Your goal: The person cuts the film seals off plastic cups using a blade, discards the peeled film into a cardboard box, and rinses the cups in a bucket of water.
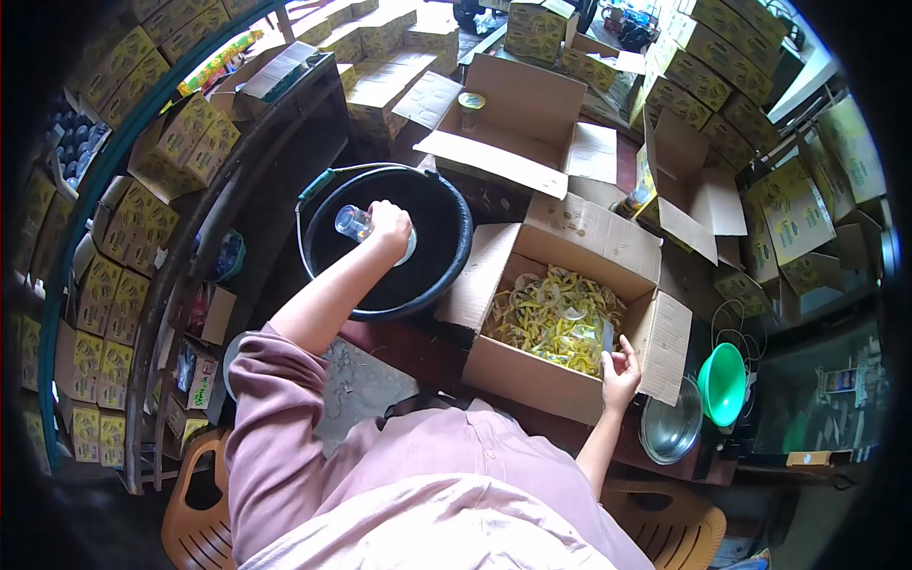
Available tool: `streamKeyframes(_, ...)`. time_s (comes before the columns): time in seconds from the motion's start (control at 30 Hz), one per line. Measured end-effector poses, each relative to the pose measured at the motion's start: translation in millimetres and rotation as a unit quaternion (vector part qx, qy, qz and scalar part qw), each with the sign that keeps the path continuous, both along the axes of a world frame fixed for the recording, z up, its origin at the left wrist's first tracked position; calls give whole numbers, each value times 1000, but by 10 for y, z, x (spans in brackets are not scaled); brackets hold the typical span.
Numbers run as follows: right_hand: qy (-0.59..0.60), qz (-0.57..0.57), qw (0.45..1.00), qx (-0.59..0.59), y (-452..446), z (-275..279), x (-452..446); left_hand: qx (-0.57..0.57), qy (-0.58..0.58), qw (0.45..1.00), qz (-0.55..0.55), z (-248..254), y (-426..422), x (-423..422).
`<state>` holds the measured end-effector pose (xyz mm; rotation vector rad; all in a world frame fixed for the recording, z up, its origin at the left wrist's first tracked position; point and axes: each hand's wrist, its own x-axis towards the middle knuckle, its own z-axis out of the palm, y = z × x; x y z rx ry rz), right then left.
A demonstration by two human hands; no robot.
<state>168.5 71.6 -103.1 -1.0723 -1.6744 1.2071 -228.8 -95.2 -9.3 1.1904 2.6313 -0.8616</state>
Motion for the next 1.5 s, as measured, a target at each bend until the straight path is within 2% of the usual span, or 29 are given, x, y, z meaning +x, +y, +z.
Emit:
streamKeyframes(0.07,-12,-10,1000,-4,9,78,116,-36,10,999,13,25,18,-9)
streamKeyframes(0.17,4,-22,1000,1,53,138,351,-8,6,1000,26,68,-48,-68)
streamKeyframes(0.37,64,-73,995,16,154,146,829,-48,8,998,42,557,-103,112)
streamKeyframes(0.47,56,-81,995,27,189,296,984,21,73,996,41,524,-155,209)
streamKeyframes(0.5,50,-82,995,32,207,324,1024,-29,6,997,65,558,-120,165)
streamKeyframes(0.6,38,-79,994,64,306,379,1140,-48,1,994,94,556,-81,211)
streamKeyframes(0.67,51,-70,994,61,385,383,1186,-5,51,996,78,597,-114,294)
streamKeyframes(0.87,59,-65,993,73,409,547,1331,38,27,991,122,787,-94,330)
streamKeyframes(1.0,66,-65,994,58,395,534,1505,151,64,979,124,401,-193,443)
streamKeyframes(1.03,58,-66,995,53,375,553,1551,124,49,983,130,301,-190,532)
streamKeyframes(1.1,54,-71,994,56,363,550,1611,53,-51,987,140,207,-215,705)
streamKeyframes(1.13,51,-73,994,58,357,540,1638,-33,-98,984,148,125,-200,690)
streamKeyframes(1.2,49,-73,994,60,356,508,1690,-72,-145,967,199,174,-197,628)
streamKeyframes(1.3,46,-78,994,63,370,511,1717,-7,-82,978,189,248,-267,536)
streamKeyframes(1.33,45,-80,994,64,375,520,1717,-74,-100,979,160,329,-249,556)
streamKeyframes(1.4,44,-84,994,61,406,533,1706,-110,-183,950,229,346,-255,441)
streamKeyframes(1.43,44,-84,994,62,415,535,1702,-104,-165,950,245,446,-213,486)
streamKeyframes(1.47,46,-83,994,62,437,533,1684,-92,-120,967,207,445,-205,454)
streamKeyframes(1.5,38,-86,993,64,456,538,1670,-127,-152,951,237,553,-164,525)
